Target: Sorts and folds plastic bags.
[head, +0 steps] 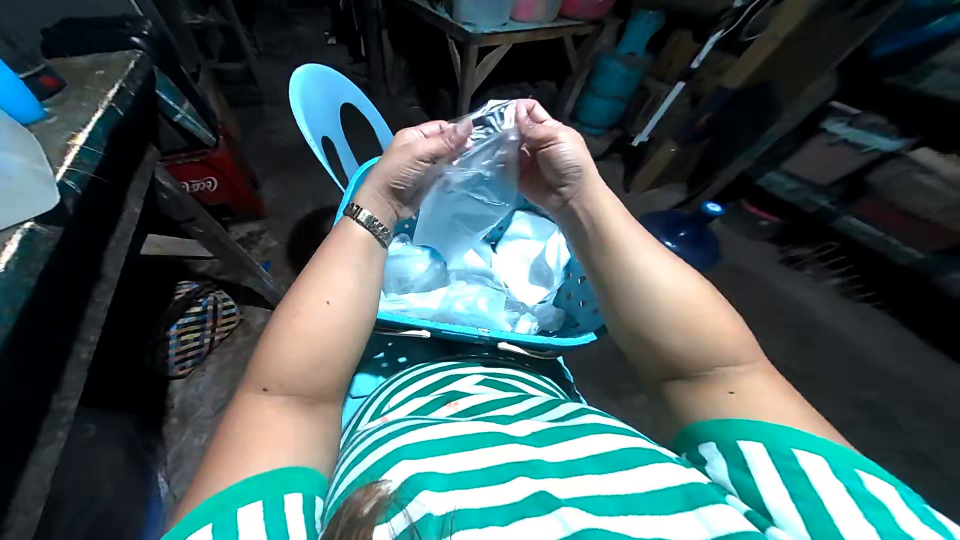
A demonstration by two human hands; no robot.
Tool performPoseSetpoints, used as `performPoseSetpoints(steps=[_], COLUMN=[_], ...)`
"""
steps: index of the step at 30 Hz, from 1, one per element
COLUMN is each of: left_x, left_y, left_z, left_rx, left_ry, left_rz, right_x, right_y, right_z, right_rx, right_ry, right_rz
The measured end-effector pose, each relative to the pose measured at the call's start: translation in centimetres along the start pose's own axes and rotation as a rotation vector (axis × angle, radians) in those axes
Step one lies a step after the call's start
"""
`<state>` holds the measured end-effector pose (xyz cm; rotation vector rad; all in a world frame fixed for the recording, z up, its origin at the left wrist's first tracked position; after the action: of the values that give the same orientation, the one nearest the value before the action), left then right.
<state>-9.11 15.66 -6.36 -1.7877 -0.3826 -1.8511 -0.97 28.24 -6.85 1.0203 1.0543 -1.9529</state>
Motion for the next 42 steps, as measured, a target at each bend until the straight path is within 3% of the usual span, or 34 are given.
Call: performPoseSetpoints(steps=[2,5,7,11,13,17,19,24,28,31,34,37,39,42], left_x=[0.3,0.8,0.9,0.8,1.1,1.0,0.7,0.3,0.9,0.3,0.0,0.3,0.5,1.3], left_y=[-0.1,-0.5,-0.5,0.7,0.7,0.1,-0.1,1.2,0.6,-0.1,0.3,1.4,1.5,1.2], left_z=[-0.2,-1.1,-0.6,0.6,0.6,0.2,-0.1,1.2,-0.2,-0.4,-0.1,0.9,1.0,0.3], left_rx=[0.018,0.06,0.003,-0.216,-0.205,-0.061,-0.039,-0.318,-0.158,-0.151,-0.179,-0.349,-0.418,-0.288], left_ry=[0.027,0.22,0.191,-0.037,-0.049,0.127,0.092,-0.134,0.209,0.413,0.307,0.066,0.097,0.272], left_rz=[0.001,0.047,0.039,-0.046,-0.021,0.018,0.002,-0.036,0.032,0.0,-0.101,-0.033,0.044,0.1], right_x=[0.3,1.2,1.1,0.4,0.6,1.2,1.3,1.2,1.3,1.7,1.4,1.2,0.8,0.0], right_y=[0.1,0.7,0.9,-0.2,-0.1,1.8,1.9,1.4,2.5,2.3,1.8,1.7,1.6,1.5], right_z=[-0.4,0.4,1.0,-0.7,-1.1,1.5,2.2,1.3,2.4,2.6,1.7,1.4,1.2,1.2], right_rx=[0.021,-0.169,-0.235,-0.046,-0.001,-0.302,-0.43,-0.364,-0.445,-0.538,-0.469,-0.37,-0.314,-0.267], right_ry=[0.087,0.211,0.154,-0.045,-0.007,0.273,0.214,0.048,0.207,0.208,0.086,0.006,0.004,-0.033], right_rz=[0.041,0.133,0.1,0.052,0.112,0.126,0.12,0.131,0.155,0.153,0.122,0.095,0.053,0.016])
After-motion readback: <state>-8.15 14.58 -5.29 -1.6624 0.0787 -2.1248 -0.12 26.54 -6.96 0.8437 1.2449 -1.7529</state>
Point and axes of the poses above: each hand's wrist, its own y-axis away from the middle knuckle, its own z-axis out of the palm, x = y × z, the point moved 8 cm from there along -y, towards the middle knuckle, and after that the axes turned 5 degrees about -z, right-handed, at the moved point
